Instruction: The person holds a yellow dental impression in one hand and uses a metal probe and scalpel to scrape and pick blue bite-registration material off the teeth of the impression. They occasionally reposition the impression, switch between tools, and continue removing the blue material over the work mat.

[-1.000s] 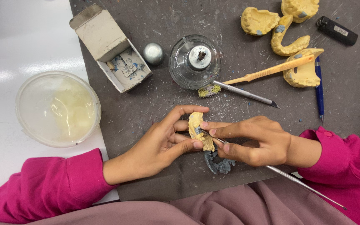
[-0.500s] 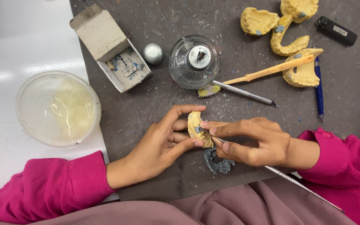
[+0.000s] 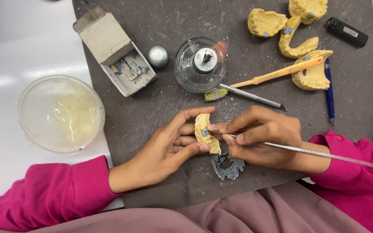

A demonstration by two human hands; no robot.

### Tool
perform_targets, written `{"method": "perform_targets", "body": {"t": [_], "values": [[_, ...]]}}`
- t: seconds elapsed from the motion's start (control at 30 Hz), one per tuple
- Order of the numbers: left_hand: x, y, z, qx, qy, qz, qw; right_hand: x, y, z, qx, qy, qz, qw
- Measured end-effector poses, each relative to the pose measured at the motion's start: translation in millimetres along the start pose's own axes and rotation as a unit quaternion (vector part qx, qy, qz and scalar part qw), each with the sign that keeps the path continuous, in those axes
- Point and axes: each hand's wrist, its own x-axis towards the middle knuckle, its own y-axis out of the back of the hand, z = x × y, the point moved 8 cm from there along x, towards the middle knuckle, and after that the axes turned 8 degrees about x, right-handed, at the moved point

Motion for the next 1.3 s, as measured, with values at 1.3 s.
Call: {"method": "perform_targets", "body": {"t": [1.3], "values": [[0.2,-3.2,3.8,-0.029,-0.002,-0.031,0.999,1.3,-6.0,-17.2,-0.146,0.136,-0.068,0.978]]}}
